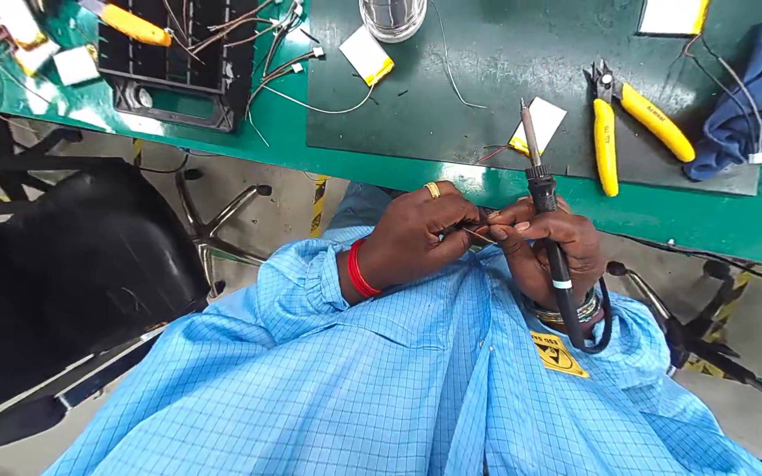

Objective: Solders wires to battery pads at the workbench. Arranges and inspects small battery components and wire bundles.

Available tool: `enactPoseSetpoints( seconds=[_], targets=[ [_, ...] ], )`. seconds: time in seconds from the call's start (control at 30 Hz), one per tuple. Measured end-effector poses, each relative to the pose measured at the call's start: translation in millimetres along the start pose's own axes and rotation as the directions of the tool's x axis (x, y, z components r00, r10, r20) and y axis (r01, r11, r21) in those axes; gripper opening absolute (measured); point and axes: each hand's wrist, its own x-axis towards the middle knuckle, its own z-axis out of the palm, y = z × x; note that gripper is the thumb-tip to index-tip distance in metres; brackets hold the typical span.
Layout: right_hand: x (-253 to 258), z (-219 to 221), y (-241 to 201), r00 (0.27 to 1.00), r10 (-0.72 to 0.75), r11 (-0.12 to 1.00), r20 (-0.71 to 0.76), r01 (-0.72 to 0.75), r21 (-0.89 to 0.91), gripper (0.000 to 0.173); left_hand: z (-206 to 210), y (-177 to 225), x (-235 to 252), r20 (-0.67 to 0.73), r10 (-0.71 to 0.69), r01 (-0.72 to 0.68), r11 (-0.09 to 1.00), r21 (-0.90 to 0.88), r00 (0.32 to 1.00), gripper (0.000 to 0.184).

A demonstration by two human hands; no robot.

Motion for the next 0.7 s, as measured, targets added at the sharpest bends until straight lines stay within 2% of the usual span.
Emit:
enactPoseSetpoints(
  seconds=[0.13,0.23,0.33,0.43,0.57,0.7],
  targets=[
    [4.8,-8.4,3.6,0.997,-0.068,0.993,-0.032,0.064,-0.1,0.008,-2.2,-1.2,0.8,-0.051,0.007,-0.008,1.0,-0.016,0.999,0.01],
    [18.9,-19.8,4.2,0.992,-0.109,0.957,-0.059,0.089,-0.276,0.005,-7.2,-2.8,3.8,-0.115,-0.042,0.042,0.999,0.003,0.993,0.01],
    [36.5,-25.5,3.7,0.995,-0.103,0.868,-0.003,0.088,-0.488,0.006,-11.1,-7.5,8.6,-0.155,-0.033,0.06,0.984,0.17,0.987,0.011],
    [54.6,-24.8,0.6,0.995,0.032,0.795,0.099,0.034,-0.606,0.014,-13.7,-12.9,15.8,-0.198,0.01,0.065,0.927,0.371,0.98,0.013],
    [70.1,-23.4,5.4,0.986,0.096,0.754,0.138,0.018,-0.657,0.014,-11.4,-22.1,22.8,-0.22,0.073,0.035,0.891,0.454,0.973,0.012],
    [71.0,-29.0,10.1,0.983,0.075,0.8,0.165,0.04,-0.599,0.014,-5.5,-26.2,21.7,-0.253,0.061,0.047,0.914,0.402,0.965,0.015]
  ],
)
